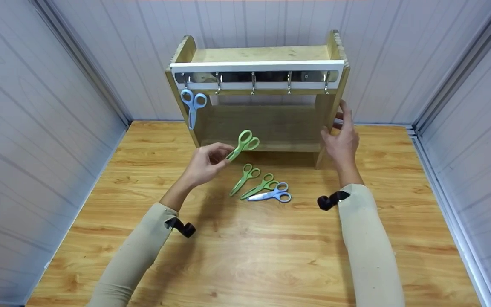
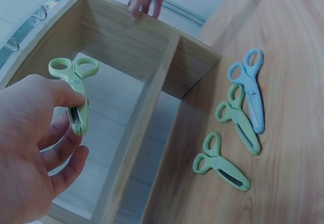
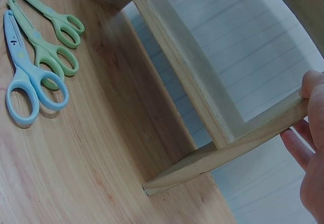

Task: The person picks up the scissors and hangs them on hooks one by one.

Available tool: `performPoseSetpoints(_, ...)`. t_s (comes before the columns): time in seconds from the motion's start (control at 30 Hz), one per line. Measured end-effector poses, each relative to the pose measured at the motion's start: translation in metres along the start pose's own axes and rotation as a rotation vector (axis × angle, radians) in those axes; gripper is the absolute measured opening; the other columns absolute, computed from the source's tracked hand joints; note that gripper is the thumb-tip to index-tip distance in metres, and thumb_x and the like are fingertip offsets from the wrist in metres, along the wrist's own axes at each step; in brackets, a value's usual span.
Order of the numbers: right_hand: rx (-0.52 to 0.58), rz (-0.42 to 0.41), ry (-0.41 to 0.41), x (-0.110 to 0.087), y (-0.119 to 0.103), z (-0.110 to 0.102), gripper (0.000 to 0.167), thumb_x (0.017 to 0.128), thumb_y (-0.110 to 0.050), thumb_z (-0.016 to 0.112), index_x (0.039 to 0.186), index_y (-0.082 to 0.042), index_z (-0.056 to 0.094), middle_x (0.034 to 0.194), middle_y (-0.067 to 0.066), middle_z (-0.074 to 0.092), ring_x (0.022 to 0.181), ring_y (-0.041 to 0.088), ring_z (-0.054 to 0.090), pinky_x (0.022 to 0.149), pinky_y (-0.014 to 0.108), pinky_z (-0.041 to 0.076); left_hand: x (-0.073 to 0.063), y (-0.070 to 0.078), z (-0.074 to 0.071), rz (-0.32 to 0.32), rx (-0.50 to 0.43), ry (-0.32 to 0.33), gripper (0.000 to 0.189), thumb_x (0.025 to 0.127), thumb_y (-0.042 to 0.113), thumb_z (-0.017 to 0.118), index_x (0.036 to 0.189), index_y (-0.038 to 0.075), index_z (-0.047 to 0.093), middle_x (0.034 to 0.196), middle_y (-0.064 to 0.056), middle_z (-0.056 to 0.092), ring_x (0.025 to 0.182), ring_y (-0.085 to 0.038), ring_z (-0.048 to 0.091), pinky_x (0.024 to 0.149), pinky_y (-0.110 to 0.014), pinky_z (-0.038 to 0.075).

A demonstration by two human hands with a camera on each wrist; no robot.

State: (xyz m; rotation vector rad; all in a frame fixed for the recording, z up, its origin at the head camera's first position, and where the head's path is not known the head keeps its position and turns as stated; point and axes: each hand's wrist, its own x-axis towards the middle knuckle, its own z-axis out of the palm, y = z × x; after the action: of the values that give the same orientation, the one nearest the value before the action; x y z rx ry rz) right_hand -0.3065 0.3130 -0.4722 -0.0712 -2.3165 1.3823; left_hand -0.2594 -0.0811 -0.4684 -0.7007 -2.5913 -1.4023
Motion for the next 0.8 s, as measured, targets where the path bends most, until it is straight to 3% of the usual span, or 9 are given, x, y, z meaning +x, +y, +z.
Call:
performPoseSetpoints(0.13,0.000,-0.001,0.008,0.000,0.000,0.001,0.088,0.101,-0.008,0.072,0.175,-0.034,0.033,0.152,0.014,0.070,0.118,0.012,0.071,0.085,0.013,0.052,0.002,0.001,-0.002,0.016,-0.028,0.015,0.032,0.097,-0.001,0.074,0.128,0.004,0.081,0.097,-0.019,0.082,0.076,-0.011,0.062,0.071,-0.019,0.049)
performPoseSetpoints(0.4,0.004,0.003,-0.016,0.001,0.002,0.001,0.089,0.103,-0.006,0.069,0.177,-0.034,0.028,0.160,0.017,0.065,0.134,0.039,0.070,0.091,0.015,0.052,0.005,0.005,-0.006,0.006,-0.067,0.041,0.032,0.097,0.000,0.074,0.128,0.005,0.081,0.099,-0.018,0.083,0.077,-0.012,0.062,0.071,-0.020,0.049)
performPoseSetpoints(0.63,-0.016,0.018,-0.028,0.000,0.001,-0.001,0.090,0.105,-0.007,0.069,0.178,-0.035,0.025,0.164,0.017,0.062,0.139,0.040,0.069,0.107,0.036,0.062,0.007,0.009,-0.012,-0.004,-0.112,0.046,0.031,0.099,0.001,0.074,0.129,0.004,0.080,0.103,-0.019,0.082,0.079,-0.009,0.062,0.075,-0.030,0.055)
performPoseSetpoints(0.8,-0.010,0.034,-0.045,0.000,0.000,-0.001,0.091,0.106,-0.007,0.069,0.179,-0.035,0.023,0.167,0.017,0.059,0.141,0.039,0.067,0.105,0.032,0.061,0.007,0.009,-0.018,0.009,-0.131,0.069,0.032,0.097,-0.001,0.073,0.128,0.003,0.080,0.100,-0.019,0.081,0.077,-0.007,0.060,0.073,-0.027,0.052)
